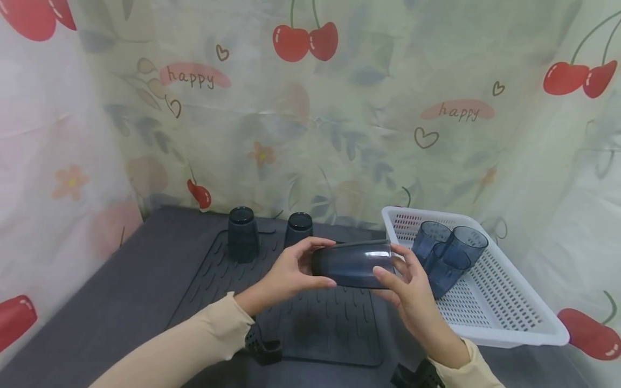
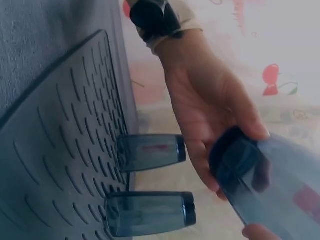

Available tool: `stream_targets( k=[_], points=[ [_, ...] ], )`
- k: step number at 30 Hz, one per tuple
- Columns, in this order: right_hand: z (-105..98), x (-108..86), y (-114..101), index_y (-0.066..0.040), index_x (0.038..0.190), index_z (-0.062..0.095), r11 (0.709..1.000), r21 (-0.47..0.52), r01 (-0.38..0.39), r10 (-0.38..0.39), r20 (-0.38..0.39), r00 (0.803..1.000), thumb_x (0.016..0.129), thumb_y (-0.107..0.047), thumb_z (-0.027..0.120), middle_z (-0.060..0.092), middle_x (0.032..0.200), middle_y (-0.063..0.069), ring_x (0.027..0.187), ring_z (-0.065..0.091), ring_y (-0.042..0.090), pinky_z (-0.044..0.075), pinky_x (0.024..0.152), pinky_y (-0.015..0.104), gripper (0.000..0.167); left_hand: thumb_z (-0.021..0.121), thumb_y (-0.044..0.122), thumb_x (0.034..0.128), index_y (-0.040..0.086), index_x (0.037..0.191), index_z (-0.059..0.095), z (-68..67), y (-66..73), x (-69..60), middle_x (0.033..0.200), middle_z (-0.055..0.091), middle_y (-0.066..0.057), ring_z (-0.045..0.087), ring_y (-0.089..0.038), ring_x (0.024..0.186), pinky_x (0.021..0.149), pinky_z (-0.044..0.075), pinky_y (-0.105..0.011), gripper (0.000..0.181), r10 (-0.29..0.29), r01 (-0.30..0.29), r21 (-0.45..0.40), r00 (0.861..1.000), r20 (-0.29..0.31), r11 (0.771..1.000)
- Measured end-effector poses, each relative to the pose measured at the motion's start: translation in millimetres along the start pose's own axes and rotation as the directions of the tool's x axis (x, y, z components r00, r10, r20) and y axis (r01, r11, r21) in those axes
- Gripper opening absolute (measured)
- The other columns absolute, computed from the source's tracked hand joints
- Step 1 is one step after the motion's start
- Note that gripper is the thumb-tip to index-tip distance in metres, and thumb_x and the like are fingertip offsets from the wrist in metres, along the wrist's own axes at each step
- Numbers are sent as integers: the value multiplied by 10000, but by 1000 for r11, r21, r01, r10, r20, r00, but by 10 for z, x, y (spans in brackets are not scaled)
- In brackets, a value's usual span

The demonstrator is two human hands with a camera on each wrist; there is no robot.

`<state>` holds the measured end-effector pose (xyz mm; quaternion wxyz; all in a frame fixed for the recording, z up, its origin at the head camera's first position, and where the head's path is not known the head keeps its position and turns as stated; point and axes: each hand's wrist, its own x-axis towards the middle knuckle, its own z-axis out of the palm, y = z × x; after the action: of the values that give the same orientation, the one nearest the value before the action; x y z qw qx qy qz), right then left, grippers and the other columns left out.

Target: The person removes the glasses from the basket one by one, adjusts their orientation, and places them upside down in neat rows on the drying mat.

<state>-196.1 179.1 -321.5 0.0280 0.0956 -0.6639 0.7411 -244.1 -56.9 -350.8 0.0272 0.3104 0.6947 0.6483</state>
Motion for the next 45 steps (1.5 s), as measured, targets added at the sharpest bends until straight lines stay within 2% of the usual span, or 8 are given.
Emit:
stream_targets(
  k=[13,18,23,27,31,33,36,45],
  points=[
    [-123,42,-42,-56,1465,148,997,-46,-66,72,156,985,912,-85,636,282,1476,227,1078,602,110,560,836,327,738,846,111,739,136,1330,543,-18,34,-34,1347,518,-75,627,-254,1066,835,565,-342,665,46,-50,-65,998,-51,997],
    [-139,40,-63,-39,1525,4,991,-69,-116,126,180,975,895,-125,673,-14,1604,218,1377,341,355,541,868,292,923,822,57,755,99,1331,523,-55,63,-37,1348,492,-117,620,-281,1086,791,578,-389,651,59,-68,-160,996,-61,985],
    [-152,44,-25,-18,1531,-102,982,-118,-150,172,216,961,890,-194,702,-132,1601,203,1433,145,484,488,978,389,1044,806,41,764,47,1345,488,-100,84,-24,1303,497,-125,619,-246,1062,804,572,-351,663,93,-110,-220,992,-86,969],
    [-121,42,28,12,1528,-51,981,-127,-149,177,242,954,888,-200,707,-44,1603,227,1375,320,449,488,976,404,1014,795,48,772,27,1366,466,-114,114,-15,1339,469,-171,586,-205,1102,846,549,-291,679,111,-135,-261,988,-108,956],
    [-59,43,101,8,1464,214,984,-119,-135,163,277,947,878,-141,708,428,1415,147,1153,567,206,535,876,332,781,780,79,794,16,1389,440,-109,145,-7,1366,456,-181,526,-193,1184,928,509,-261,688,121,-152,-283,985,-124,947],
    [-35,37,146,11,1402,295,984,-127,-126,160,303,939,875,-122,709,542,1239,49,1034,618,113,544,853,323,683,776,110,806,21,1393,438,-103,165,0,1354,469,-157,518,-198,1192,940,504,-259,683,122,-155,-290,984,-128,944],
    [-14,19,206,29,1377,316,982,-156,-110,158,347,925,881,-127,708,558,1211,16,1027,630,94,542,860,318,651,778,145,814,42,1393,450,-94,192,12,1342,482,-131,527,-197,1204,932,510,-262,674,117,-150,-312,985,-124,938],
    [-4,-42,299,71,1459,206,945,-294,-143,250,367,896,889,-189,706,376,1416,306,1222,548,353,497,941,364,802,739,82,834,57,1408,449,-128,263,28,1315,512,-127,575,-190,1169,888,520,-253,643,116,-146,-294,986,-117,944]
  ],
)
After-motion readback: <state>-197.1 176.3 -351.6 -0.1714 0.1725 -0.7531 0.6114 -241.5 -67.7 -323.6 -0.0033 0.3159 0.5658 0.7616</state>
